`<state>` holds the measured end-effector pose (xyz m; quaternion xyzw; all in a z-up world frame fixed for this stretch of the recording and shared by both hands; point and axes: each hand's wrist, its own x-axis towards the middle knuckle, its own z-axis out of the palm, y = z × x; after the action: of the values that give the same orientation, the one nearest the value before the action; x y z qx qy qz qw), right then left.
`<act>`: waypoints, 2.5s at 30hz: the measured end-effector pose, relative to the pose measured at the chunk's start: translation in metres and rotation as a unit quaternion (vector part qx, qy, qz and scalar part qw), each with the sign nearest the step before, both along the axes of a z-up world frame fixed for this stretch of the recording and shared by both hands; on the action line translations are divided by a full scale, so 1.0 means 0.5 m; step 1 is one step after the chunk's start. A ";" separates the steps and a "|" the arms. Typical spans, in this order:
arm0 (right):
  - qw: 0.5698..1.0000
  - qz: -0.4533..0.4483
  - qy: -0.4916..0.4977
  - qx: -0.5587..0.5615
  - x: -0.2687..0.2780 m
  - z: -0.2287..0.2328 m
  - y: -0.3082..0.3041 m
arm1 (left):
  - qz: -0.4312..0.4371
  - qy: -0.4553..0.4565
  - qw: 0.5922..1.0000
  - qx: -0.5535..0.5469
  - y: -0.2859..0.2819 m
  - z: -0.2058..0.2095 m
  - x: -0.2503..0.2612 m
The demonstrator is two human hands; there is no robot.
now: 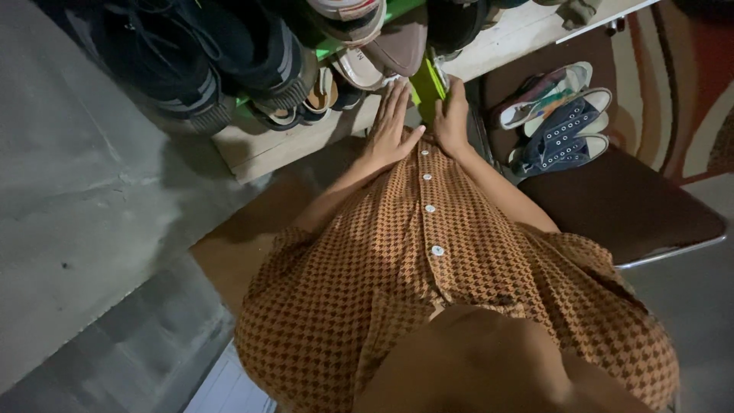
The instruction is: Cleaning shoe insoles and the exterior of shoes with a cloth.
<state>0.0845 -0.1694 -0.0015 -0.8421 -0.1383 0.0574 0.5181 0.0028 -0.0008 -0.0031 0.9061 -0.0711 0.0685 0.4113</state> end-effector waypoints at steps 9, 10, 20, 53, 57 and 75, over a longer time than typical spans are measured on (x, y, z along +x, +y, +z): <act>0.994 0.096 -0.052 -0.001 0.010 0.045 -0.019 | 0.014 0.018 1.000 0.016 -0.005 0.013 0.013; 0.994 0.098 -0.053 0.000 0.006 0.058 -0.025 | 0.016 0.018 1.000 0.017 -0.002 0.012 0.013; 0.975 0.122 0.169 -0.073 0.001 0.082 -0.032 | 0.027 0.017 0.999 0.020 0.007 0.014 0.011; 0.989 0.143 0.028 -0.029 0.009 0.063 -0.052 | 0.094 0.138 0.986 -0.007 0.035 -0.037 0.014; 0.986 0.111 0.111 -0.050 0.011 0.103 -0.040 | 0.115 0.164 0.980 0.012 0.037 -0.027 0.017; 0.996 0.080 -0.021 -0.036 0.078 0.015 0.069 | 0.085 0.036 0.996 0.000 0.062 -0.025 0.010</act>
<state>0.1235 -0.1349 0.0062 -0.8476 -0.2133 0.0860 0.4783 0.0080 0.0303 -0.0155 0.9107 0.0209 0.0700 0.4065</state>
